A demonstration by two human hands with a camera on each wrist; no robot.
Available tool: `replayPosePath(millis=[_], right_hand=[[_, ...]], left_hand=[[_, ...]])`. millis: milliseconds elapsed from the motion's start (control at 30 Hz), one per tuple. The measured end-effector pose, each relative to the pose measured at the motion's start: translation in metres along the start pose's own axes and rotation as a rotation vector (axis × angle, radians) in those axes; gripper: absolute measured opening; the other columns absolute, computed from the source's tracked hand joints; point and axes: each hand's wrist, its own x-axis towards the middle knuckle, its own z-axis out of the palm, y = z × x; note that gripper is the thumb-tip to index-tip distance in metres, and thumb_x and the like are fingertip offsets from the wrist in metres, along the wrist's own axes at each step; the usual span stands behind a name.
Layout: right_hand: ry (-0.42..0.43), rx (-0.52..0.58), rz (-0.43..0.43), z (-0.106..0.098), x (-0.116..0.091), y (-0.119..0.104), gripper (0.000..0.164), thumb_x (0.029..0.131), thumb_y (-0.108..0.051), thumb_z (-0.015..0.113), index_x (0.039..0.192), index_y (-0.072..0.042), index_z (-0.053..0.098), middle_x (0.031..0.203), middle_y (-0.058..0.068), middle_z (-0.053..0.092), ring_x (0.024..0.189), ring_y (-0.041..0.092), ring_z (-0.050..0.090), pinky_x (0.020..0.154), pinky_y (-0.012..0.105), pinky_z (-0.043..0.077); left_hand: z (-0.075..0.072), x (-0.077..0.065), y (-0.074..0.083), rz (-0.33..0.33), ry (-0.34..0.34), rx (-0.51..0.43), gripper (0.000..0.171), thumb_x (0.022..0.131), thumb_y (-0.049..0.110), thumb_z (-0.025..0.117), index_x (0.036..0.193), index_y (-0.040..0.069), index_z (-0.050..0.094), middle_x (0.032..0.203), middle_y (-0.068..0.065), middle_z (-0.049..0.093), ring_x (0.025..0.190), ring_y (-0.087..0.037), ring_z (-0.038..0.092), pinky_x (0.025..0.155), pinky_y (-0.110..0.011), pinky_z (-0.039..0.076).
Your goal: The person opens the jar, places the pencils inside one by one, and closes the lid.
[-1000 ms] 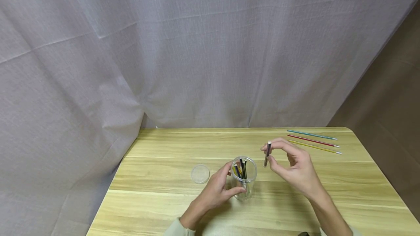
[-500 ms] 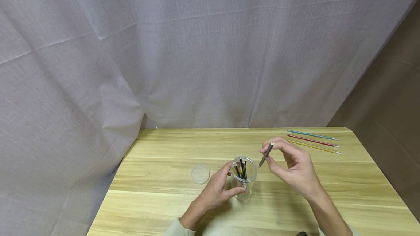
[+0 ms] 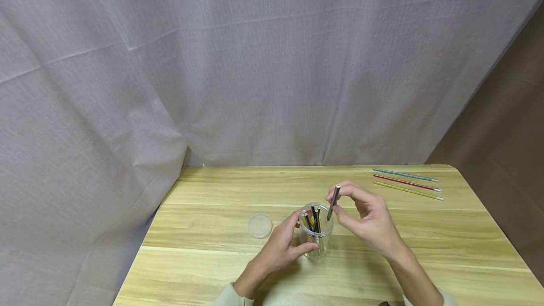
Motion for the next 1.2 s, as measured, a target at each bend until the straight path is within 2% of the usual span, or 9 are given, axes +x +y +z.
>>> replayPosePath(millis=[100, 233, 333, 500, 833, 1000, 1200], right_hand=[[-0.018, -0.024, 0.033, 0.002, -0.004, 0.006, 0.042, 0.079, 0.034, 0.062, 0.109, 0.007, 0.070, 0.105, 0.018, 0.070, 0.108, 0.020, 0.065, 0.105, 0.027, 0.051], [-0.041, -0.104, 0.149, 0.003, -0.010, 0.010, 0.034, 0.082, 0.030, 0.065, 0.107, 0.007, 0.070, 0.104, 0.022, 0.070, 0.107, 0.019, 0.065, 0.103, 0.026, 0.051], [-0.059, -0.180, 0.244, 0.003, -0.013, 0.013, 0.031, 0.085, 0.025, 0.068, 0.107, 0.003, 0.073, 0.104, 0.017, 0.072, 0.103, 0.021, 0.067, 0.100, 0.026, 0.053], [-0.090, -0.269, 0.297, 0.005, -0.018, 0.019, 0.035, 0.085, 0.019, 0.069, 0.109, -0.006, 0.076, 0.104, 0.008, 0.075, 0.096, 0.020, 0.069, 0.093, 0.026, 0.055], [-0.112, -0.342, 0.270, 0.007, -0.022, 0.024, 0.040, 0.081, 0.022, 0.069, 0.107, -0.007, 0.076, 0.099, 0.005, 0.074, 0.088, 0.013, 0.067, 0.085, 0.023, 0.057], [-0.127, -0.379, 0.217, 0.009, -0.021, 0.023, 0.042, 0.080, 0.023, 0.071, 0.108, -0.008, 0.076, 0.102, 0.004, 0.075, 0.088, 0.011, 0.066, 0.080, 0.022, 0.058], [-0.132, -0.431, 0.136, 0.010, -0.021, 0.024, 0.045, 0.078, 0.020, 0.073, 0.111, -0.011, 0.075, 0.103, 0.000, 0.074, 0.085, 0.016, 0.065, 0.079, 0.023, 0.057]], left_hand=[[0.000, 0.000, 0.000, 0.003, -0.001, 0.006, 0.087, 0.091, 0.031, 0.085, 0.161, 0.015, 0.037, 0.156, -0.006, 0.055, 0.137, -0.021, 0.058, 0.109, -0.035, 0.052], [0.001, -0.001, -0.001, 0.006, 0.000, 0.004, 0.087, 0.091, 0.031, 0.085, 0.161, 0.015, 0.036, 0.156, -0.005, 0.055, 0.136, -0.020, 0.058, 0.109, -0.035, 0.052], [0.001, 0.000, -0.002, 0.014, 0.003, -0.002, 0.087, 0.091, 0.030, 0.085, 0.161, 0.015, 0.037, 0.156, -0.005, 0.055, 0.137, -0.020, 0.058, 0.110, -0.036, 0.051], [0.001, 0.000, -0.002, 0.030, 0.010, -0.006, 0.086, 0.091, 0.028, 0.086, 0.160, 0.014, 0.038, 0.155, -0.006, 0.056, 0.137, -0.020, 0.058, 0.110, -0.036, 0.052], [0.000, 0.000, -0.001, 0.029, 0.011, -0.003, 0.086, 0.091, 0.028, 0.086, 0.160, 0.013, 0.037, 0.153, -0.006, 0.057, 0.136, -0.019, 0.058, 0.109, -0.035, 0.052], [0.000, -0.001, -0.001, 0.015, 0.004, -0.029, 0.086, 0.091, 0.028, 0.086, 0.161, 0.016, 0.037, 0.154, -0.004, 0.056, 0.137, -0.019, 0.057, 0.110, -0.036, 0.051], [0.000, 0.000, -0.002, 0.016, 0.008, -0.029, 0.088, 0.090, 0.029, 0.086, 0.162, 0.017, 0.037, 0.156, -0.004, 0.054, 0.139, -0.020, 0.056, 0.110, -0.037, 0.051]])
